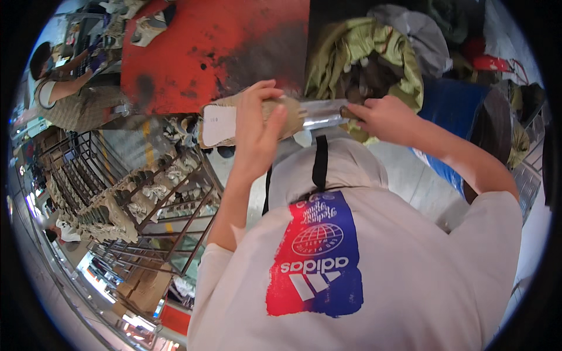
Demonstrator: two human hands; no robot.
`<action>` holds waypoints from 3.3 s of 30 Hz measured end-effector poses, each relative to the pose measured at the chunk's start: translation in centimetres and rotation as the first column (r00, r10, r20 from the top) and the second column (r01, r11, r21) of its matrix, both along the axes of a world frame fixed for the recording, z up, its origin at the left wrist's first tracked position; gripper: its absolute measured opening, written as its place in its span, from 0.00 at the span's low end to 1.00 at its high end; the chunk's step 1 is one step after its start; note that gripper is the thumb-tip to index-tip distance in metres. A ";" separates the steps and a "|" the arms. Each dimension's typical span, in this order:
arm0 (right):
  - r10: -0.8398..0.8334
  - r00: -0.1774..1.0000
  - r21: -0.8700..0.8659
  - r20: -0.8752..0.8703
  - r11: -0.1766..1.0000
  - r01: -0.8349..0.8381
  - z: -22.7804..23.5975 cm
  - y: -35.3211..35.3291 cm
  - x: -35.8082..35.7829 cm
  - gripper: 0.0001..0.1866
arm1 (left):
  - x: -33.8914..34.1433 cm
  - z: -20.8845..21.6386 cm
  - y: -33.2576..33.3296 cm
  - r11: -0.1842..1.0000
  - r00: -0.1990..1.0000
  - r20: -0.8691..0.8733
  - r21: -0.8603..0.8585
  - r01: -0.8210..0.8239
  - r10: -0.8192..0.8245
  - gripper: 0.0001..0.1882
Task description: The person repeatedly picks beige shoes from a red workbench, inserts metal shoe trees into them, and places the shoes into a large rotating drum. The cycle continues with multiple shoes throughout the clip.
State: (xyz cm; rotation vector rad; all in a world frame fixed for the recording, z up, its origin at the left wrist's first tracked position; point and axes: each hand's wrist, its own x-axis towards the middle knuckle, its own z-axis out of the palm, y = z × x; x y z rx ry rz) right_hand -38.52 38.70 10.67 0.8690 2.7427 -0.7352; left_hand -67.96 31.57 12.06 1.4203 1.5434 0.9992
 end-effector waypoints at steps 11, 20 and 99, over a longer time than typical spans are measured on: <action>-0.356 0.893 -0.497 -0.276 0.848 0.185 -24.7 -4.2 -0.9 0.27 | 9.7 -5.0 0.4 0.980 0.651 -0.751 0.026 0.197 -0.111 0.14; -0.614 0.751 -0.681 -0.245 0.660 0.318 -28.1 -4.7 -3.9 0.20 | 11.2 -5.1 3.8 0.964 0.695 -0.685 -0.043 0.263 -0.221 0.19; 0.397 0.755 0.404 -0.522 0.894 -0.191 -9.8 14.8 -16.9 0.19 | -5.9 -12.5 5.0 0.949 0.465 -0.833 0.214 -0.230 0.301 0.22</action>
